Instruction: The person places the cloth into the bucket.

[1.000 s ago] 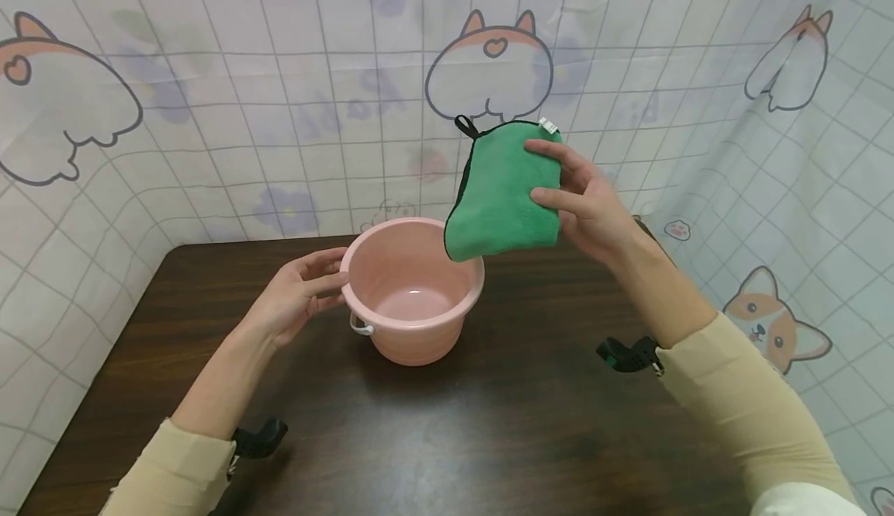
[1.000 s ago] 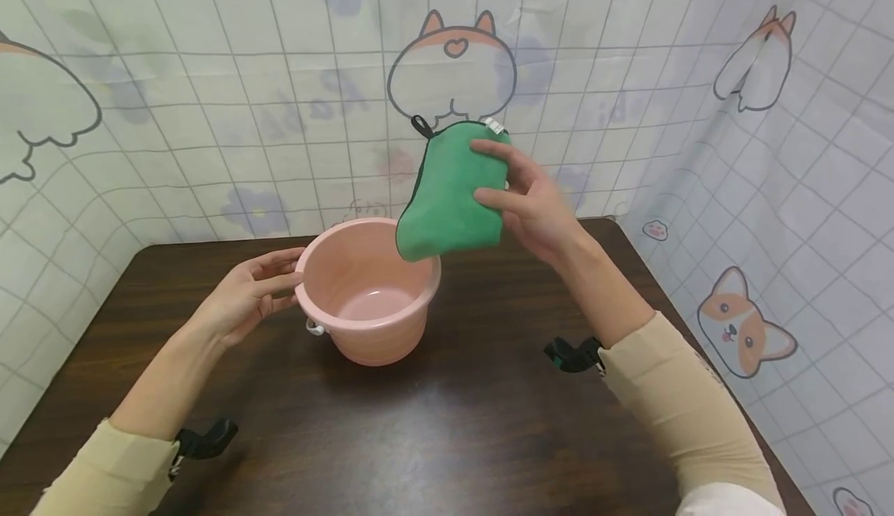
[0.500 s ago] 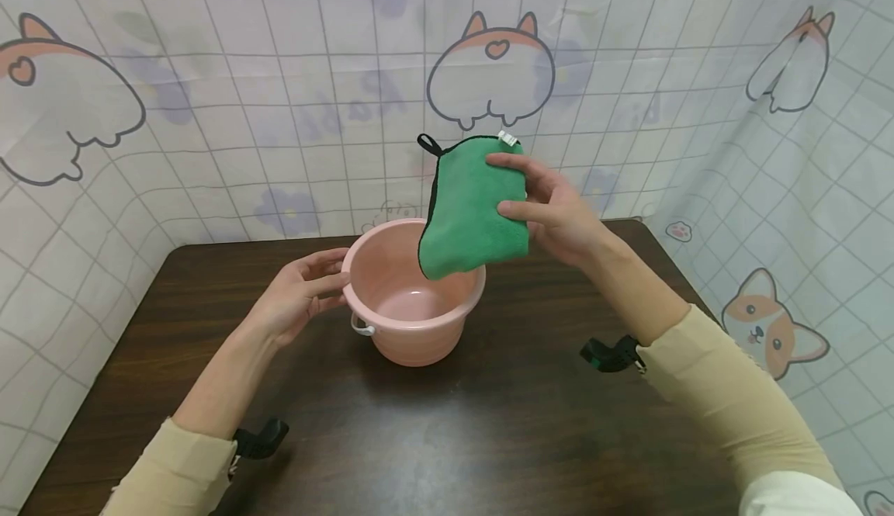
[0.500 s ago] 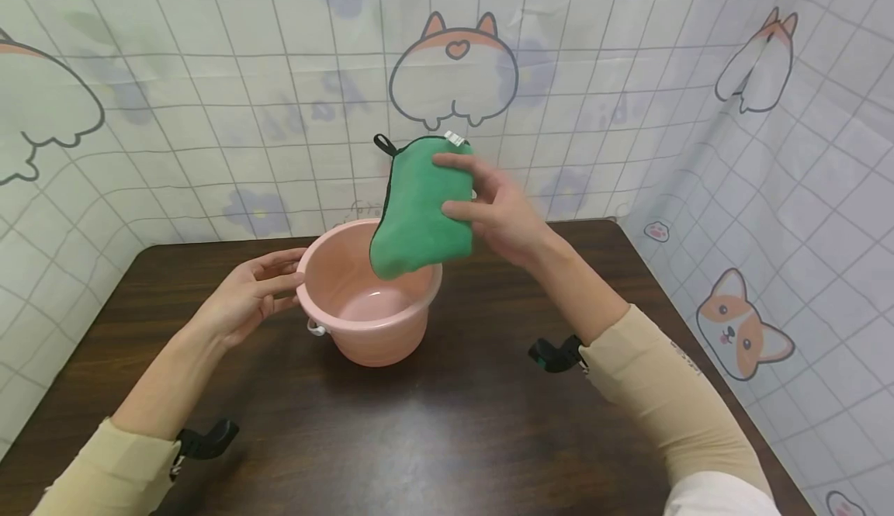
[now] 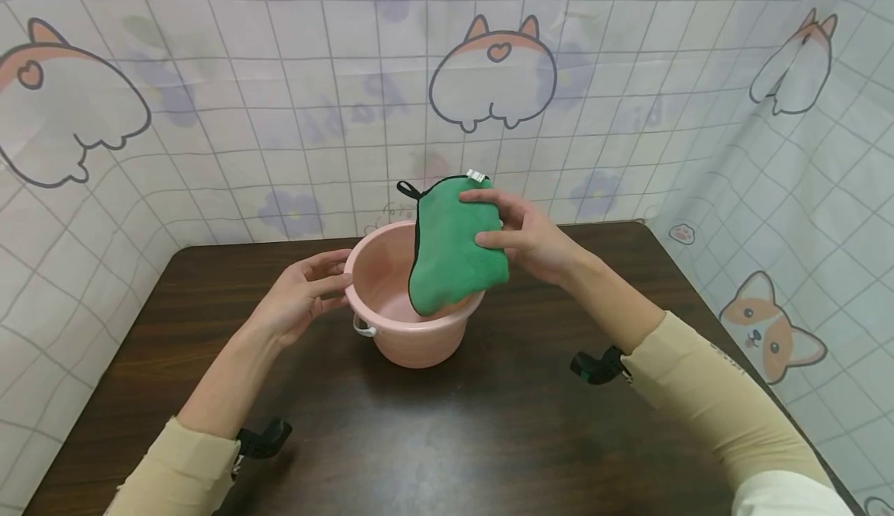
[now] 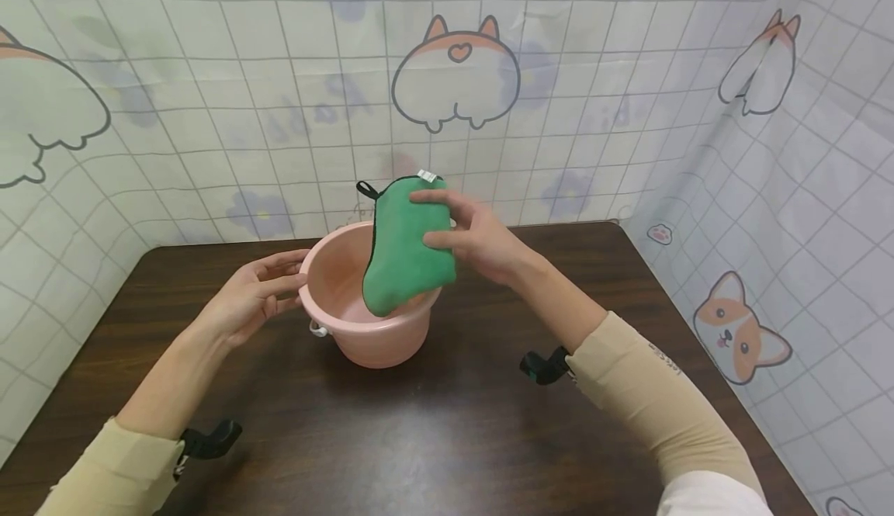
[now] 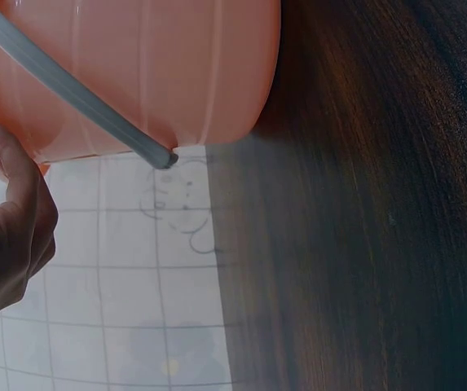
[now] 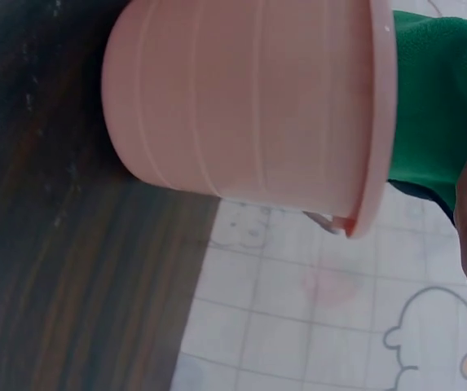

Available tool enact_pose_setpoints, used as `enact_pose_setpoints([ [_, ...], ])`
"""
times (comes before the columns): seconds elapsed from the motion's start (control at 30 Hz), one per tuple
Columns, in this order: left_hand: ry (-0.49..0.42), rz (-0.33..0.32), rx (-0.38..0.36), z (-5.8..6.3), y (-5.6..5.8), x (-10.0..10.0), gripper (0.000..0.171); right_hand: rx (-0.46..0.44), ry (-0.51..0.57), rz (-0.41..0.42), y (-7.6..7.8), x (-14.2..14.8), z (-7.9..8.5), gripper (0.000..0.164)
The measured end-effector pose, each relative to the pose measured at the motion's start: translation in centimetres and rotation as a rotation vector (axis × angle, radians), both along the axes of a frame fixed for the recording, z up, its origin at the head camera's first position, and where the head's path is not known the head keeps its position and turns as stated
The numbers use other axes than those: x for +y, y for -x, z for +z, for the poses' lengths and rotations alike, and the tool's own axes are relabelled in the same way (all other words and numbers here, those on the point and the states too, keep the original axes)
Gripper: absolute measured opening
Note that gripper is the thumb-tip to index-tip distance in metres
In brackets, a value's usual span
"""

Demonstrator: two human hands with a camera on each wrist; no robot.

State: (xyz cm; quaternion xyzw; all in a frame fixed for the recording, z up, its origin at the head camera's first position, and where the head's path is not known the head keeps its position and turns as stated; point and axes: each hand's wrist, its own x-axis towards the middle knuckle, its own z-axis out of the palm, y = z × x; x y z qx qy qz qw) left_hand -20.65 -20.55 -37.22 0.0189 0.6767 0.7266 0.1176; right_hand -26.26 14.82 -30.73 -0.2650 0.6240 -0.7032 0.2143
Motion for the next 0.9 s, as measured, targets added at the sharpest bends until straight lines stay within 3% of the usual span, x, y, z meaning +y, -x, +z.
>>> enact_pose_setpoints([
  [0.4,-0.007,0.001,0.002,-0.1,0.1,0.0,0.057,-0.024,-0.017,0.071,0.2,-0.9,-1.7,0.059],
  [0.9,0.024,-0.006,0.009,-0.1,0.1,-0.1,0.058,-0.063,-0.127,0.099,0.7,-2.3,-2.1,0.055],
])
